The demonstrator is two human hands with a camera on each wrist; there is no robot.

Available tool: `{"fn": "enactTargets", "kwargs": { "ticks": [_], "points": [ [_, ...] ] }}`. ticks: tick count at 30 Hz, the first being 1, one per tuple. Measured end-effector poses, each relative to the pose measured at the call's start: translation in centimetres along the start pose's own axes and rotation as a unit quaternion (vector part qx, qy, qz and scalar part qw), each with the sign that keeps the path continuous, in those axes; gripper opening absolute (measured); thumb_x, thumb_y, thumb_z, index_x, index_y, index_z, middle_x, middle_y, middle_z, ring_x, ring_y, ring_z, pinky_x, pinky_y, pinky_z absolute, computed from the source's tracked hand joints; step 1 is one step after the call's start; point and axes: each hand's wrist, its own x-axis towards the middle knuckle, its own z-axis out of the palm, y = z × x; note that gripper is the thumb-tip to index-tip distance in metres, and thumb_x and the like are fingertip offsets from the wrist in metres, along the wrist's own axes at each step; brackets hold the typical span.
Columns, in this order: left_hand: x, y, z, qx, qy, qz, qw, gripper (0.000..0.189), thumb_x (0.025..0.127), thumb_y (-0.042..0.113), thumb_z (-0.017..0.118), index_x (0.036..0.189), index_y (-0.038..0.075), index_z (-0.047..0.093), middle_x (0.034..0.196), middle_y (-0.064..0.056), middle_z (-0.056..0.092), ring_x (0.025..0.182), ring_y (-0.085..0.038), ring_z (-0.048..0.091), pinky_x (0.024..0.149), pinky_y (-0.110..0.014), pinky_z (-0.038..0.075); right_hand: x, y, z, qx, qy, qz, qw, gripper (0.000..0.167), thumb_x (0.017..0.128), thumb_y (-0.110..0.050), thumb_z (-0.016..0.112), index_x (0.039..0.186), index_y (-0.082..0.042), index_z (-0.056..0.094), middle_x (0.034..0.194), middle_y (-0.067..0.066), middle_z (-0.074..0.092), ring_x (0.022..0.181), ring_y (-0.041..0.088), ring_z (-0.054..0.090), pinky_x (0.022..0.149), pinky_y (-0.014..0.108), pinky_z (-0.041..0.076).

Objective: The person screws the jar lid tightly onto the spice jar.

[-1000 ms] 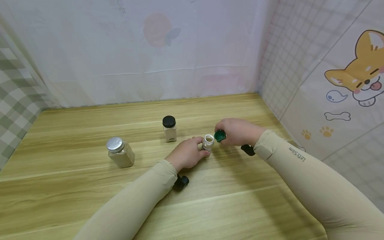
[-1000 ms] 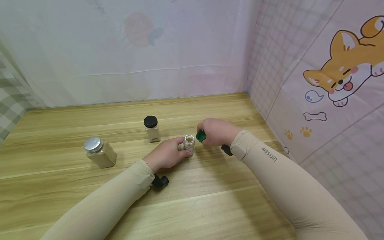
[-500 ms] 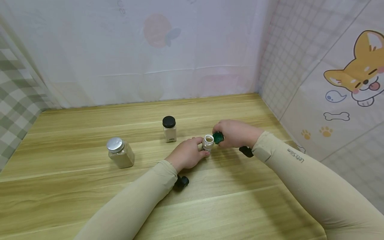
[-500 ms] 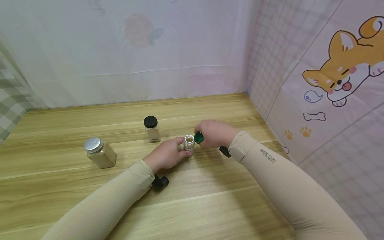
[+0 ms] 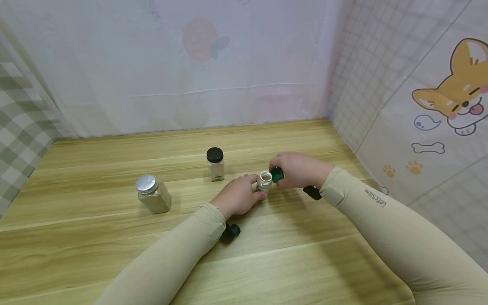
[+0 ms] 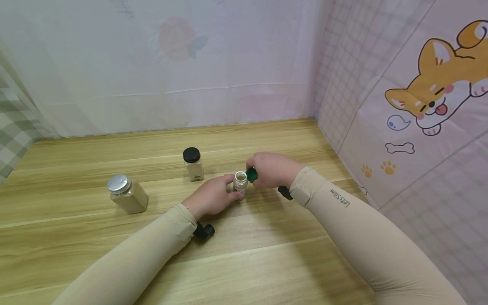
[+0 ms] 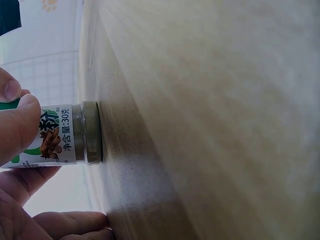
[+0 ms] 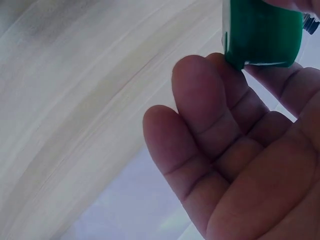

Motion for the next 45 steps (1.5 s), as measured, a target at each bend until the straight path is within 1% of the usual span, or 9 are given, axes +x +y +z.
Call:
{"fn": "enactTargets", "kwargs": {
  "ticks": [3, 8, 13, 22, 28, 36, 41, 45],
  "points": [
    [0.02, -0.01, 0.01, 0.002, 0.000, 0.000, 1.0000, 0.031, 0.102, 0.038, 0.071, 0.128, 0.023, 0.065, 0.130, -0.004, 0.074, 0.146, -0.033, 0.051, 0.121, -0.051, 0.040, 0.00, 0.00, -0.04, -0.005, 0.005, -0.002, 1.0000, 0.022, 0.085, -0.010, 0.083, 0.104, -0.010, 0.073, 0.096, 0.003, 0.065, 0.081, 0.016, 0.060, 0.081, 0.037, 0.055],
    [0.07, -0.04, 0.06, 0.000, -0.001, 0.000, 1.0000, 0.031, 0.102, 0.038, 0.071, 0.129, 0.024, 0.065, 0.134, -0.002, 0.073, 0.151, -0.033, 0.046, 0.124, -0.051, 0.036, -0.05, -0.07, -0.17, -0.007, 0.003, 0.002, 1.0000, 0.021, 0.086, -0.010, 0.082, 0.105, -0.011, 0.073, 0.098, 0.004, 0.065, 0.083, 0.017, 0.061, 0.082, 0.038, 0.056],
    [0.07, -0.01, 0.04, 0.002, -0.003, 0.001, 1.0000, 0.031, 0.102, 0.038, 0.071, 0.129, 0.023, 0.065, 0.136, -0.003, 0.072, 0.152, -0.034, 0.044, 0.125, -0.051, 0.035, -0.04, -0.16, -0.25, -0.003, 0.004, 0.006, 1.0000, 0.020, 0.086, -0.009, 0.081, 0.104, -0.011, 0.073, 0.100, 0.005, 0.065, 0.085, 0.018, 0.062, 0.083, 0.039, 0.056],
    [0.02, 0.01, 0.05, 0.005, -0.003, -0.001, 1.0000, 0.033, 0.102, 0.039, 0.071, 0.130, 0.024, 0.065, 0.132, -0.003, 0.073, 0.147, -0.033, 0.051, 0.121, -0.051, 0.040, -0.13, -0.31, -0.48, 0.004, 0.006, 0.006, 1.0000, 0.022, 0.086, -0.007, 0.078, 0.108, -0.010, 0.073, 0.102, 0.007, 0.064, 0.083, 0.018, 0.061, 0.081, 0.037, 0.056],
    [0.02, 0.06, 0.04, 0.006, -0.003, -0.001, 1.0000, 0.031, 0.102, 0.039, 0.071, 0.129, 0.024, 0.065, 0.130, -0.004, 0.073, 0.145, -0.033, 0.052, 0.119, -0.051, 0.041, -0.19, -0.45, -0.50, 0.006, 0.014, 0.000, 0.9999, 0.023, 0.086, -0.007, 0.079, 0.108, -0.010, 0.073, 0.103, 0.007, 0.064, 0.084, 0.018, 0.061, 0.082, 0.037, 0.056],
    [-0.02, 0.09, 0.03, 0.001, -0.003, 0.000, 1.0000, 0.028, 0.102, 0.038, 0.071, 0.125, 0.023, 0.066, 0.129, -0.004, 0.074, 0.149, -0.035, 0.047, 0.122, -0.053, 0.039, -0.40, -0.74, -0.45, 0.005, 0.012, -0.015, 0.9998, 0.024, 0.087, -0.010, 0.082, 0.110, -0.011, 0.073, 0.107, 0.005, 0.065, 0.090, 0.017, 0.064, 0.087, 0.038, 0.057],
    [-0.04, 0.07, 0.04, 0.001, -0.001, 0.002, 1.0000, 0.028, 0.102, 0.038, 0.071, 0.125, 0.023, 0.066, 0.126, -0.004, 0.074, 0.147, -0.035, 0.050, 0.120, -0.052, 0.041, -0.43, -0.87, -0.46, 0.006, 0.009, -0.021, 0.9997, 0.024, 0.088, -0.009, 0.083, 0.109, -0.011, 0.073, 0.108, 0.004, 0.066, 0.092, 0.016, 0.065, 0.088, 0.038, 0.057],
    [-0.02, 0.07, 0.04, 0.002, -0.002, 0.001, 1.0000, 0.030, 0.102, 0.039, 0.071, 0.127, 0.024, 0.066, 0.128, -0.004, 0.074, 0.147, -0.035, 0.050, 0.120, -0.052, 0.040, -0.48, -0.92, -0.48, 0.008, 0.011, -0.024, 0.9996, 0.025, 0.088, -0.008, 0.084, 0.110, -0.011, 0.073, 0.109, 0.003, 0.066, 0.093, 0.016, 0.065, 0.089, 0.038, 0.057]
  ]
}}
